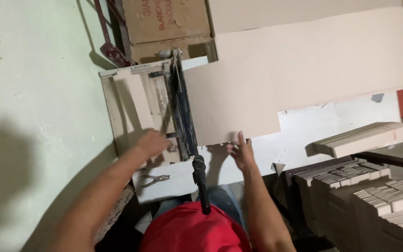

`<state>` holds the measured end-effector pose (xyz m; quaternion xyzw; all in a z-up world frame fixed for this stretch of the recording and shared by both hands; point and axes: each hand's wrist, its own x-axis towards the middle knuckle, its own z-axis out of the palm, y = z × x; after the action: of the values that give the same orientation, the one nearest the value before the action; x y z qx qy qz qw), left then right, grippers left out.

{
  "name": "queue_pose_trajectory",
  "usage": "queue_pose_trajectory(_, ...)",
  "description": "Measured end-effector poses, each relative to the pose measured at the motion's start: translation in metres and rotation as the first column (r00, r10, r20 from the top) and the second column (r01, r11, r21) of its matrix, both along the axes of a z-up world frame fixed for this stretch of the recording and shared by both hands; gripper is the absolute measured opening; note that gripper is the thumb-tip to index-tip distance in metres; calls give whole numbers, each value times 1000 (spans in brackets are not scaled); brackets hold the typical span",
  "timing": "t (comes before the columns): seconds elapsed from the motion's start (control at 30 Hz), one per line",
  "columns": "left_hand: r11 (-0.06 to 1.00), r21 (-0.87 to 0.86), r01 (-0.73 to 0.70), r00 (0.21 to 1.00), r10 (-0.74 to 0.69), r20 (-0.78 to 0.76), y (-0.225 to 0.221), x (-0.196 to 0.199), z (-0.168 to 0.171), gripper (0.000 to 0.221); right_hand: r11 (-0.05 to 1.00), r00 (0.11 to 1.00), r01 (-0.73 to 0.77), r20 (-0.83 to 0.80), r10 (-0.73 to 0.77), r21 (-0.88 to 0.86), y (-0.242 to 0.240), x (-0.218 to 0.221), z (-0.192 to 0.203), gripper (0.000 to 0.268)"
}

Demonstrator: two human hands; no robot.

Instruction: Using a manual guillotine cutter to cut sheets of paper or thin cardboard into smaller pieces at a production facility.

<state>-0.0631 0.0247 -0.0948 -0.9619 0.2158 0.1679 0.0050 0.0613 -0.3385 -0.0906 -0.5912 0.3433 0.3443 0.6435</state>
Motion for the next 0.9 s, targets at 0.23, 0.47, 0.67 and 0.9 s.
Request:
queue_pose_trajectory(0.23,981,186,-53,984,83,-158,24,8,31,20,998,1000,11,15,-12,66,-2,-29,-19,30)
queue_pose_trajectory(0.47,820,67,-568,747,548,-378,-51,82,93,101,984,986,-166,-31,164,-64,37,-17,16,34)
queue_pose_trajectory(0.67,722,89,-686,686,683,-250,-83,81,19,110,318,439,-850,-231,868,-421,40,-2,14,63)
queue_pose_trajectory(0.9,690,171,-704,587,700,-408,-82,98,14,120,147,205,-918,-124,971,-368,108,-56,231,103)
